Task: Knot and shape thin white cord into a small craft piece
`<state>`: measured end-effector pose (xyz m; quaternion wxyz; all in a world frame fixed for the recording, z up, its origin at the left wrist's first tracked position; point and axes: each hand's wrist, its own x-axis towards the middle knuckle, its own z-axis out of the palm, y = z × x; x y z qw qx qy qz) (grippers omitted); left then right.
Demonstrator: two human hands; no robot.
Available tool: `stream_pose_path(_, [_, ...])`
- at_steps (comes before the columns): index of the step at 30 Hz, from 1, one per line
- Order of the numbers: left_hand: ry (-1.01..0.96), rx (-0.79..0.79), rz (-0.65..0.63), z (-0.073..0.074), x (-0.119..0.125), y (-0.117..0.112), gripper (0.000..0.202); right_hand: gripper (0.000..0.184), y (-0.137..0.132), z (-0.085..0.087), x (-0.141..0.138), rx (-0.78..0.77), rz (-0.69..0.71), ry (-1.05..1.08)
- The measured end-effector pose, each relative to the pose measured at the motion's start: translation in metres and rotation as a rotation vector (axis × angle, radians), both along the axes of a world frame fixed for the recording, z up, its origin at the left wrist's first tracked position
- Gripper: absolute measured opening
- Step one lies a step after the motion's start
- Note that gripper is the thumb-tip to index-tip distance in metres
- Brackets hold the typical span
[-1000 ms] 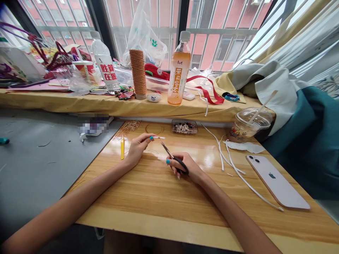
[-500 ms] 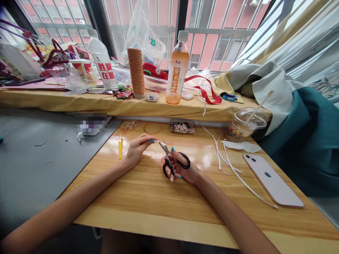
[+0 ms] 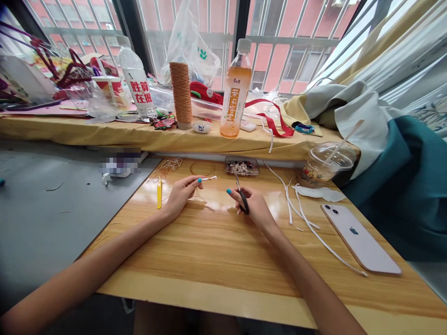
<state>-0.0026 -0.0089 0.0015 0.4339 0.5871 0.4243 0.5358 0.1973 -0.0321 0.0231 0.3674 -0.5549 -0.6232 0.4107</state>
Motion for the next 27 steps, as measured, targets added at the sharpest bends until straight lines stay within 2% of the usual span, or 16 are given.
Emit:
stream_pose_path(1, [0.011,-0.026,-0.015,0.000,0.000,0.000,0.027,0.037,0.005,-0.001,0.005,0.092,-0.050,-0.143])
stream_pose_path(3, [0.038,-0.055,-0.035,0.002,0.001,-0.001,0.028,0.053,0.013,-0.005,0.018,0.220,-0.101,-0.396])
stream_pose_path(6, [0.056,-0.081,-0.052,0.004,0.004,-0.005,0.027,0.059,0.019,-0.008,0.034,0.258,-0.039,-0.723])
stream_pose_path(9, [0.070,-0.087,-0.070,0.007,0.006,-0.010,0.028,0.051,0.016,-0.004,0.041,0.273,0.063,-0.883])
stream_pose_path(12, [0.140,-0.053,-0.059,0.011,0.009,-0.016,0.029,0.031,0.009,0.002,0.034,0.381,0.063,-0.900])
stream_pose_path(14, [0.222,-0.018,-0.037,0.012,0.011,-0.020,0.028,0.028,0.004,0.003,0.022,0.478,0.016,-0.847])
stream_pose_path(16, [0.315,0.022,-0.013,0.012,0.014,-0.024,0.026,0.028,-0.002,0.002,0.008,0.470,0.035,-0.619])
stream_pose_path(19, [0.477,0.107,-0.011,0.007,0.020,-0.032,0.023,0.032,-0.011,0.000,-0.013,0.194,0.139,-0.081])
stream_pose_path(21, [0.562,0.160,-0.052,0.003,0.023,-0.036,0.021,0.030,-0.015,0.000,-0.022,0.105,0.157,0.122])
stream_pose_path(24, [0.552,0.177,-0.123,0.002,0.026,-0.040,0.017,0.025,-0.018,0.003,-0.025,0.073,0.152,0.204])
stream_pose_path(27, [0.414,0.122,-0.240,0.009,0.026,-0.041,0.016,0.023,-0.015,0.006,-0.019,0.058,0.171,0.202])
